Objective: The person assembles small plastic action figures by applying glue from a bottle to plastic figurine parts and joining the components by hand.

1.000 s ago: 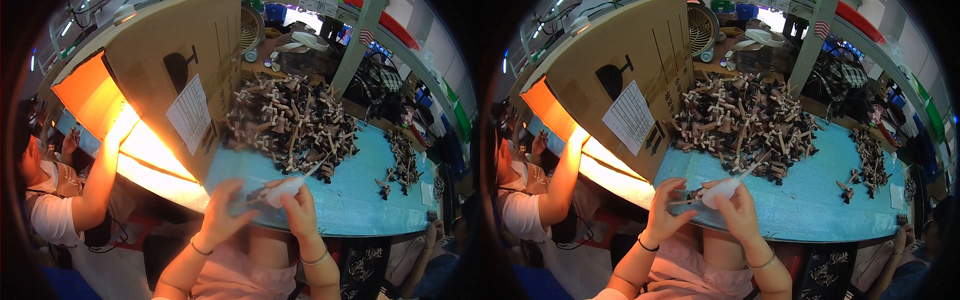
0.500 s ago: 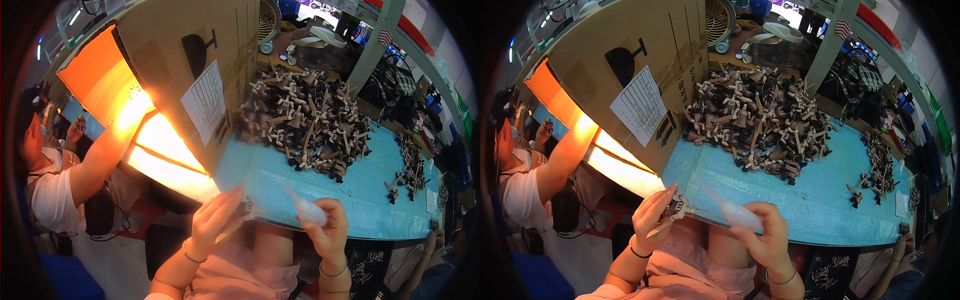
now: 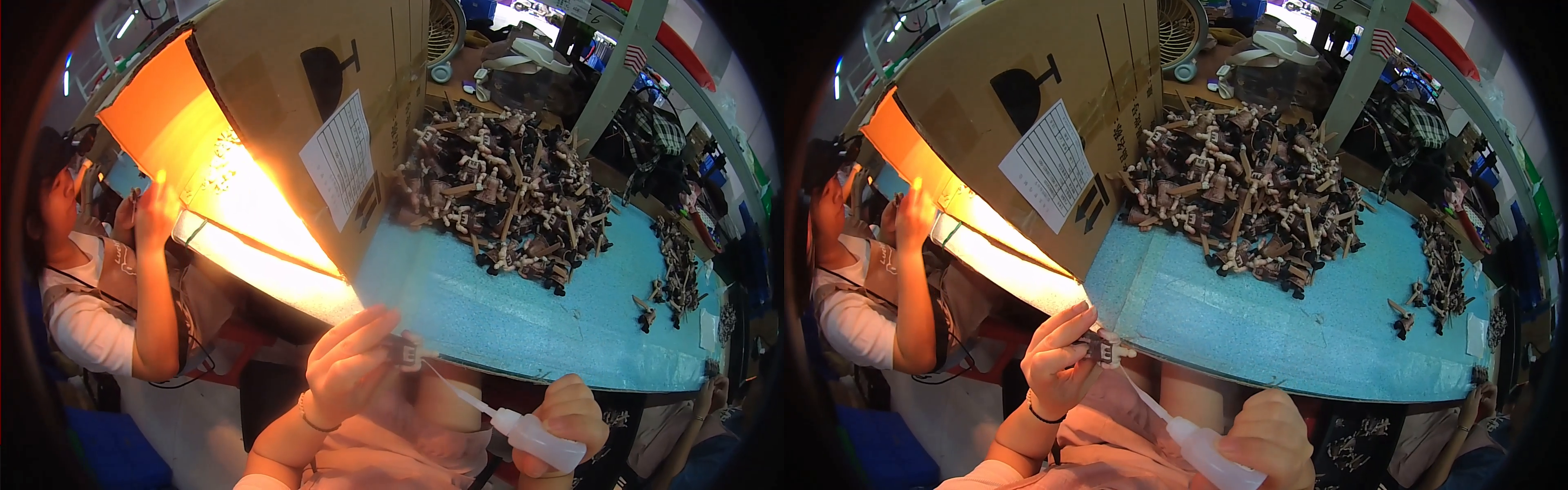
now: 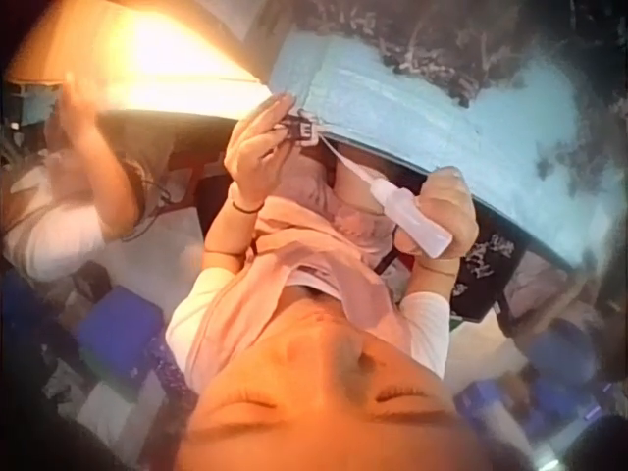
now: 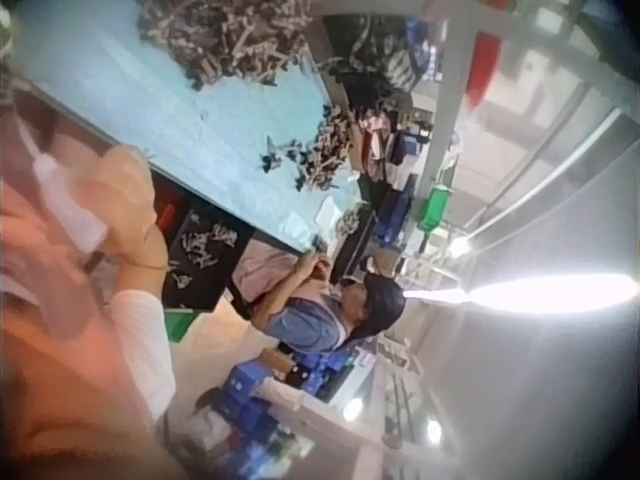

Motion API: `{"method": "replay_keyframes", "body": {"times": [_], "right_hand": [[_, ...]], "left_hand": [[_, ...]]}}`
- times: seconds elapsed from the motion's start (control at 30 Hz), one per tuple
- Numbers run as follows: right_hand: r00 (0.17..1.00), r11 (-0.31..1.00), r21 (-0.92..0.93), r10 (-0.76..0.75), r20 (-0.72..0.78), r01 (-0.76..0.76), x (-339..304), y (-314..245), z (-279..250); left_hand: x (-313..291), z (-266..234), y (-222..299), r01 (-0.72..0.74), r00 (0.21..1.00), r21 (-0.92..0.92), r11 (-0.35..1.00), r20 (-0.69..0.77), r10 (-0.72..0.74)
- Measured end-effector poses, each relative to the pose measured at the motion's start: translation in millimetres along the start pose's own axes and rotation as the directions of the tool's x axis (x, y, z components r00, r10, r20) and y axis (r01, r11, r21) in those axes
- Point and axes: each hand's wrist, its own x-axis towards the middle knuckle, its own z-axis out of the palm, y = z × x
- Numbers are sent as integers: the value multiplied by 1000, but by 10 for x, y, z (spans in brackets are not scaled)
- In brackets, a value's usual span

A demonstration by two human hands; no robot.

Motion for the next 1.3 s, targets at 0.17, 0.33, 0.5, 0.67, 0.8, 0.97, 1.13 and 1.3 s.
{"method": "replay_keyframes", "body": {"times": [0.17,0.33,0.5,0.67,0.8,0.97,1.13,1.3], "right_hand": [[994,999,-39,33,106,-29,31,-34,-6],[991,998,-30,67,118,-64,2,-27,-40],[992,994,-6,111,55,-110,-24,-37,-16],[982,990,-31,144,120,-141,-41,-40,-72],[980,988,-45,150,129,-145,-17,-72,-42],[988,992,6,124,89,-125,-18,-56,-16],[990,993,42,103,92,-107,-8,-79,17],[995,994,64,90,-39,-87,-22,-59,45]], "left_hand": [[-11,-6,1,7,1000,19,1000,9,-8],[-17,-3,-10,6,1000,15,1000,8,-6],[-12,16,-12,-23,999,-11,1000,-43,22],[-15,-1,14,27,999,-6,1000,21,-26],[-35,9,-6,32,999,-24,999,16,-31],[-48,10,-6,41,999,-35,999,4,-41],[-89,10,-37,69,998,-99,993,-1,-69],[-51,36,-30,101,995,-149,984,-9,-103]]}}
